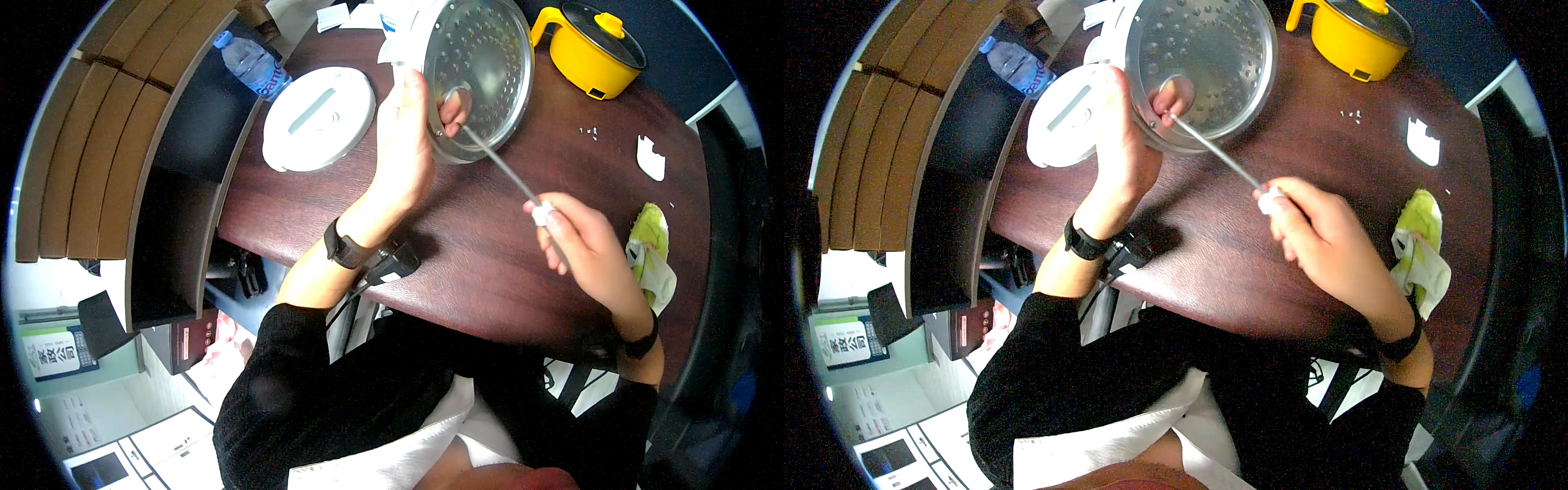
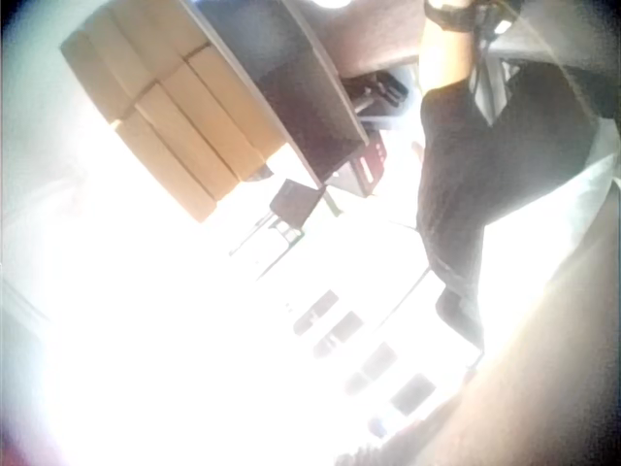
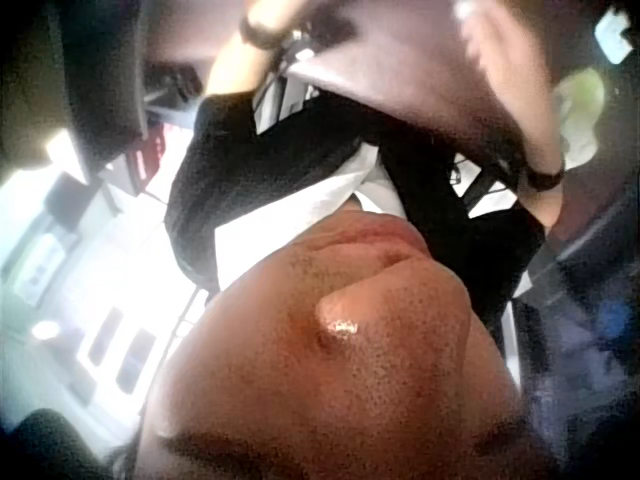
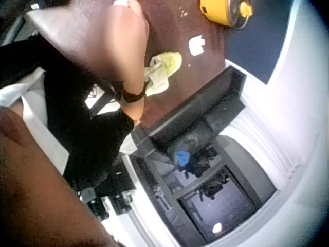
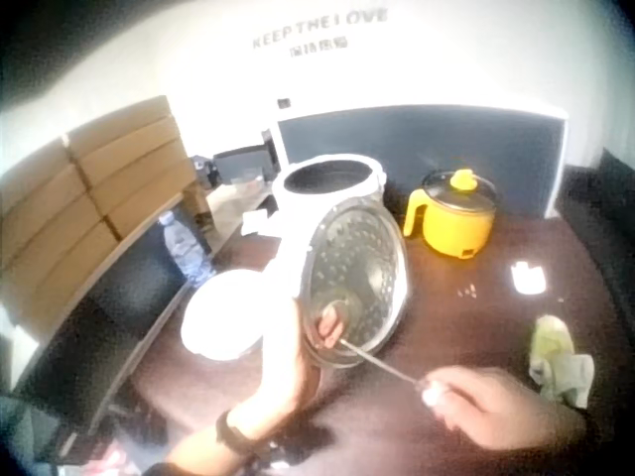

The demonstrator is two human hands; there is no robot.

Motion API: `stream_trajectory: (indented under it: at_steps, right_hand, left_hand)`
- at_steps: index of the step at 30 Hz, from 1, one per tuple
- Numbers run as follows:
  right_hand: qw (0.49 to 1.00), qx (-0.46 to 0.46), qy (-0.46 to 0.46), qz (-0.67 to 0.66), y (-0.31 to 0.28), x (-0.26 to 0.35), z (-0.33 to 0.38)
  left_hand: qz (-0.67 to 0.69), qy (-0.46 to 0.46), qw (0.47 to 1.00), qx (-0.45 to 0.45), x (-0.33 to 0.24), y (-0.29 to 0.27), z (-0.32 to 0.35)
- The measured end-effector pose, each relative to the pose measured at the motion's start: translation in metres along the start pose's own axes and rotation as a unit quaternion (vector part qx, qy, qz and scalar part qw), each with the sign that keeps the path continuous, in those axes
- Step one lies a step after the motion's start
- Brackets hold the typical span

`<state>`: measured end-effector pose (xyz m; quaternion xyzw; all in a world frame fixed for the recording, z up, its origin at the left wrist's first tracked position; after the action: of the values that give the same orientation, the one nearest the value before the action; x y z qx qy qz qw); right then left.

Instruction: The person wipes a white plastic ring with a cloth, then places a perforated metal plate onto the ring. They pick up a screwdriver and tighten screws around the plate to secure it to the ring. The person continues to adjust and tighten the screws to complete the assembly.

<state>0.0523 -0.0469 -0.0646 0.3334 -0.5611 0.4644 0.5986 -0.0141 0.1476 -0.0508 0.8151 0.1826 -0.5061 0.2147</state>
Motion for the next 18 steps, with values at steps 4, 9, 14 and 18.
stream_trajectory:
  at_steps: [4, 9, 14, 18]
  right_hand:
    - [0.973, -0.085, -0.13, 0.171, -0.016, 0.031, 0.008]
    - [0.957, -0.095, -0.16, 0.223, -0.014, 0.035, 0.005]
    - [0.957, -0.078, -0.159, 0.231, -0.013, 0.032, -0.001]
    - [0.971, -0.099, -0.108, 0.189, -0.016, 0.022, 0.001]
  left_hand:
    - [-0.017, -0.023, 0.998, -0.055, -0.005, -0.004, 0.003]
    - [-0.026, -0.005, 0.999, -0.031, -0.006, 0.0, 0.0]
    - [-0.033, -0.011, 0.999, -0.035, -0.005, -0.002, 0.002]
    - [-0.015, -0.03, 0.999, -0.005, -0.003, 0.002, -0.002]
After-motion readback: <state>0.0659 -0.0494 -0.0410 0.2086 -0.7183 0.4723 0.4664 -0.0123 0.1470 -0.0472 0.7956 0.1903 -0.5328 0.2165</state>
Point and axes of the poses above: each hand's wrist, its own z-axis away from the middle knuckle, its own y-axis out of the palm, x = y × z, the point moved 7 cm from there along -z, towards the middle knuckle, and after that the axes turned 12 degrees about -z, right-handed, at the moved point
